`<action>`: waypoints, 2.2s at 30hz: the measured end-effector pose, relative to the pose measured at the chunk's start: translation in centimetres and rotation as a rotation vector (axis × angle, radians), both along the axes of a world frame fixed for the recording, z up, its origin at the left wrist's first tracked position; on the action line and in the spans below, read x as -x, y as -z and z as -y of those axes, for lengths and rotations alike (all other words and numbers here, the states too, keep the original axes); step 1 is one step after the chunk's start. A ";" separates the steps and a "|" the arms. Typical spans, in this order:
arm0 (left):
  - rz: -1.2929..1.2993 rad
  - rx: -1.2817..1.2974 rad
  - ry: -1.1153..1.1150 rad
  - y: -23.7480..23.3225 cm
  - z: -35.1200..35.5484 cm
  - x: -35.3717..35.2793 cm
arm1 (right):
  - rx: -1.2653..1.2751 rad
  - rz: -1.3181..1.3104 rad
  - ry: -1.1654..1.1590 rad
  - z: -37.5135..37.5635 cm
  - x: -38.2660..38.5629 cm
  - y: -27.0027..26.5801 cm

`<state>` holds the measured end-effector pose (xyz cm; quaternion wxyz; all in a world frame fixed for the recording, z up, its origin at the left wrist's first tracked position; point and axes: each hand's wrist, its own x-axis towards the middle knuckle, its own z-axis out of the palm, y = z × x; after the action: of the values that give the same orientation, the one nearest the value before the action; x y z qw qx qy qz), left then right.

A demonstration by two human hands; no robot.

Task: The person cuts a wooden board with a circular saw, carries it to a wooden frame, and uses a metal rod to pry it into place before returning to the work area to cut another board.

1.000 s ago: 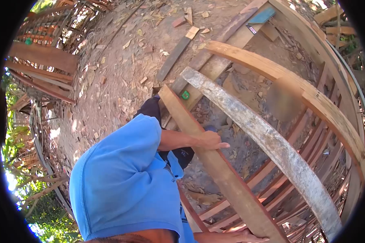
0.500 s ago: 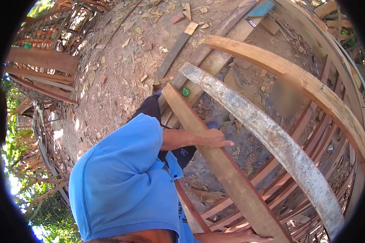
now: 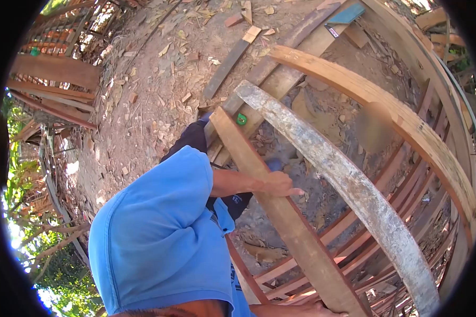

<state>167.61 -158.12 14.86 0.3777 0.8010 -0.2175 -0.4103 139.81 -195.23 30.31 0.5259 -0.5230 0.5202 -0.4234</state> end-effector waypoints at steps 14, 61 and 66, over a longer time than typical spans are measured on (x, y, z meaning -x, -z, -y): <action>0.033 -0.002 -0.032 0.4 1.4 1.4 | -0.018 -0.108 0.002 -0.9 0.5 2.0; -0.192 -0.094 -0.604 17.1 -36.8 1.3 | 1.007 -1.996 -1.414 -39.0 -23.0 9.9; -0.316 -0.080 -0.560 16.3 -35.7 0.3 | 0.794 -1.965 -1.671 -39.5 -23.6 11.0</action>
<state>167.36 -122.44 -1.46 0.4732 0.7703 0.0890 -0.4180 163.43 -155.69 19.32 -0.1485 -0.8807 0.0503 0.4469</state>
